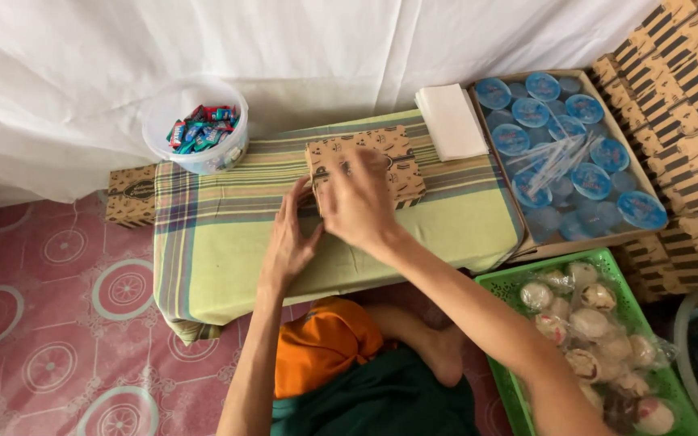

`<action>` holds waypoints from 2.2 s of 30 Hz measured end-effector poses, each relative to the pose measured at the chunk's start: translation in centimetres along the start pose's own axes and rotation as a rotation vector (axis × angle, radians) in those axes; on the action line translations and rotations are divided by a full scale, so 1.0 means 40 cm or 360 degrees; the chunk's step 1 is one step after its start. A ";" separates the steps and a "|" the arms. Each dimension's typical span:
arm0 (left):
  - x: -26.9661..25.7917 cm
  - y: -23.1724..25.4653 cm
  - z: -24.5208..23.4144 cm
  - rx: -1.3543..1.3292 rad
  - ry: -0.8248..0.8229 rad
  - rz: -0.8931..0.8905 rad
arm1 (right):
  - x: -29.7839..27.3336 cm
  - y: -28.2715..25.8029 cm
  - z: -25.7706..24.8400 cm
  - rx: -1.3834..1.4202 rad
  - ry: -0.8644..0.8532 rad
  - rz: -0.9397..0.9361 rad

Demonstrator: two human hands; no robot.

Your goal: Manually assembling snack boxes by placing a paper liner, a plastic cup, and various packaged food items into a cardboard container.

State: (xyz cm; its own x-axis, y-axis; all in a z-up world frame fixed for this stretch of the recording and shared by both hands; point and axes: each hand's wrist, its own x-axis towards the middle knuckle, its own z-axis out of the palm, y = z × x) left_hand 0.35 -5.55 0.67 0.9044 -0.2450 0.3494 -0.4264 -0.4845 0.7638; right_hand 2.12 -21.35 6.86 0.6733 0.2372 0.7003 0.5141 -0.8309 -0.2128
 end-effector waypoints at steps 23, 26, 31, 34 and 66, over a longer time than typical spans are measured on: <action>0.024 0.028 -0.036 0.0334 0.0107 0.0164 | -0.175 0.238 -0.013 0.1498 0.0365 0.1023; 0.021 0.040 -0.046 0.0292 -0.0004 0.0094 | -0.182 0.245 -0.002 0.1509 0.0366 0.1025; 0.018 0.059 -0.058 0.0251 -0.0044 0.0062 | -0.192 0.237 -0.002 0.1506 0.0358 0.0990; 0.036 0.085 -0.082 0.0369 -0.0019 0.0016 | -0.185 0.238 0.002 0.1540 0.0416 0.0903; 0.374 -0.100 0.042 0.0108 0.0083 -0.0821 | -0.202 0.260 0.001 0.1470 0.0308 0.0813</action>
State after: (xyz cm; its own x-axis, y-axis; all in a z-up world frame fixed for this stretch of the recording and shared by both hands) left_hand 15.56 -8.69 1.94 0.9961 0.0813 -0.0352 0.0763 -0.5852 0.8073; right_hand 2.04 -31.89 -1.05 0.8684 -0.1818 0.4613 0.4529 -0.0877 -0.8872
